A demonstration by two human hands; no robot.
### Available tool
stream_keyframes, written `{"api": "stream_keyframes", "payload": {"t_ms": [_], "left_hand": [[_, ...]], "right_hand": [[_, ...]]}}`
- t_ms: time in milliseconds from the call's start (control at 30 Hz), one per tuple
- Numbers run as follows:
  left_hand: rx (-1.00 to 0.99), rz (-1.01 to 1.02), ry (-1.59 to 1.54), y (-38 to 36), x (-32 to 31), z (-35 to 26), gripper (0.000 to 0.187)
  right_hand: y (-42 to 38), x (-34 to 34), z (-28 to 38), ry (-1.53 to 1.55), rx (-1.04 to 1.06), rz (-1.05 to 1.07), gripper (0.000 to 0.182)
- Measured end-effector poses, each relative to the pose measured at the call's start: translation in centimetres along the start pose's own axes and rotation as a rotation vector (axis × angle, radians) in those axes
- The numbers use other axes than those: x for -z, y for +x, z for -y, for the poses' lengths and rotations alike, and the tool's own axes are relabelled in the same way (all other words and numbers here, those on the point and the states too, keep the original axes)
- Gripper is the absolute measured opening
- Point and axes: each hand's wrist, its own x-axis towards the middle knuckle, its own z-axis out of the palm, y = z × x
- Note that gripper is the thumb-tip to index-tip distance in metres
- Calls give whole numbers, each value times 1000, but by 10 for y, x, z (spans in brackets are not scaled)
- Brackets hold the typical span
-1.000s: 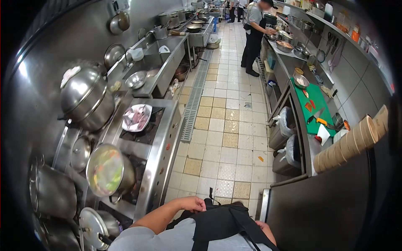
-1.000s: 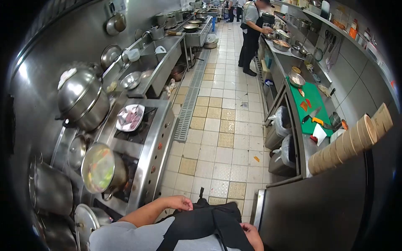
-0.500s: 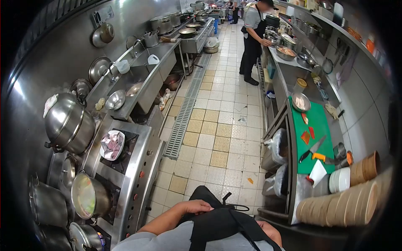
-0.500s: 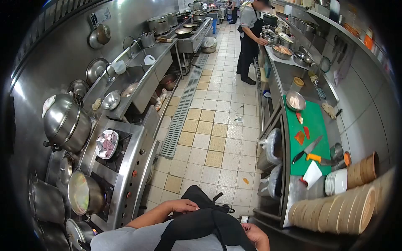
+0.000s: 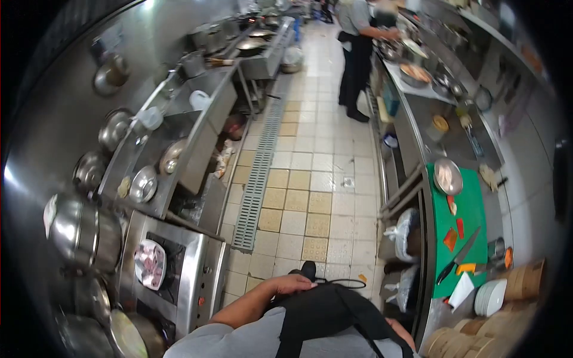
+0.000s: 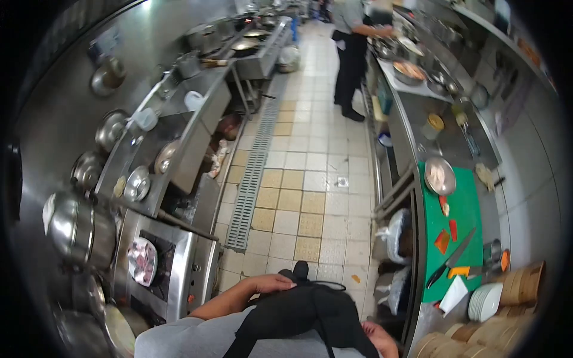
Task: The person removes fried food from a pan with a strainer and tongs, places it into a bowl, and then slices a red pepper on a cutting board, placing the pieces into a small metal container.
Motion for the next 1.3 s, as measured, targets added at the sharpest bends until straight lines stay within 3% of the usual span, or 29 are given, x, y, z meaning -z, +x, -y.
{"api": "stream_keyframes", "payload": {"t_ms": [67, 133, 200, 267, 333, 367, 467, 500, 533, 600, 633, 667, 733, 800, 867, 933, 967, 1000, 1067, 1100, 1200, 1300], "left_hand": [[61, 53, 29, 23, 24, -7, 47], [-6, 83, 57, 35, 37, -34, 49], [161, 57, 96, 54, 51, -56, 50], [98, 115, 62, 80, 65, -65, 48], [174, 101, -21, 94, 66, -101, 43], [191, 121, -9, 107, 70, -104, 43], [164, 127, 19, 137, 80, -130, 41], [182, 119, 82, 141, 80, -141, 43], [199, 110, 145, 141, 75, -161, 44], [218, 122, 125, 149, 71, -182, 44], [245, 130, 132, 153, 73, -186, 44], [264, 132, 138, 157, 76, -190, 43], [218, 126, 189, 161, 80, -207, 41], [283, 167, 236, 168, 89, -220, 39], [316, 157, 226, 177, 101, -234, 39], [342, 139, 213, 182, 122, -235, 39], [292, 161, 158, 190, 137, -225, 41], [236, 183, 101, 200, 153, -215, 42], [197, 144, 112, 213, 189, -214, 44], [168, 87, 125, 213, 207, -224, 46], [80, -105, 140, 217, 268, -243, 49], [-7, -311, 192, 211, 334, -267, 51]], "right_hand": [[-3, -15, 19, 95, 102, -28, 18], [21, -15, -10, 548, 12, 22, 23], [34, -19, -18, 508, 141, 110, 28], [19, -12, 9, 428, 214, 142, 42], [56, 6, -47, 383, 151, 145, 55], [38, 13, -17, 431, 164, 182, 62], [10, 21, 37, 633, 262, 262, 57], [19, 27, 25, 397, 369, 189, 50], [17, 32, 32, 402, 365, 188, 50], [14, 35, 51, 33, 115, 39, 46], [20, 31, 36, -262, 490, -179, 34], [24, 25, 29, -268, 486, -160, 34], [36, 18, 21, -433, 248, -437, 22], [52, 14, 18, -454, 145, -405, 19], [62, 25, 40, -493, 49, -382, 18], [71, 37, 70, -223, -86, -267, 20], [77, 42, 77, -159, 235, -299, 15], [90, 57, 89, -194, 249, -295, 15], [95, 89, 151, -88, 144, -68, 16], [89, 98, 213, 227, 48, -29, 25], [144, 124, 287, 220, 161, -172, 28], [223, 143, 346, 192, 103, -159, 30]]}}
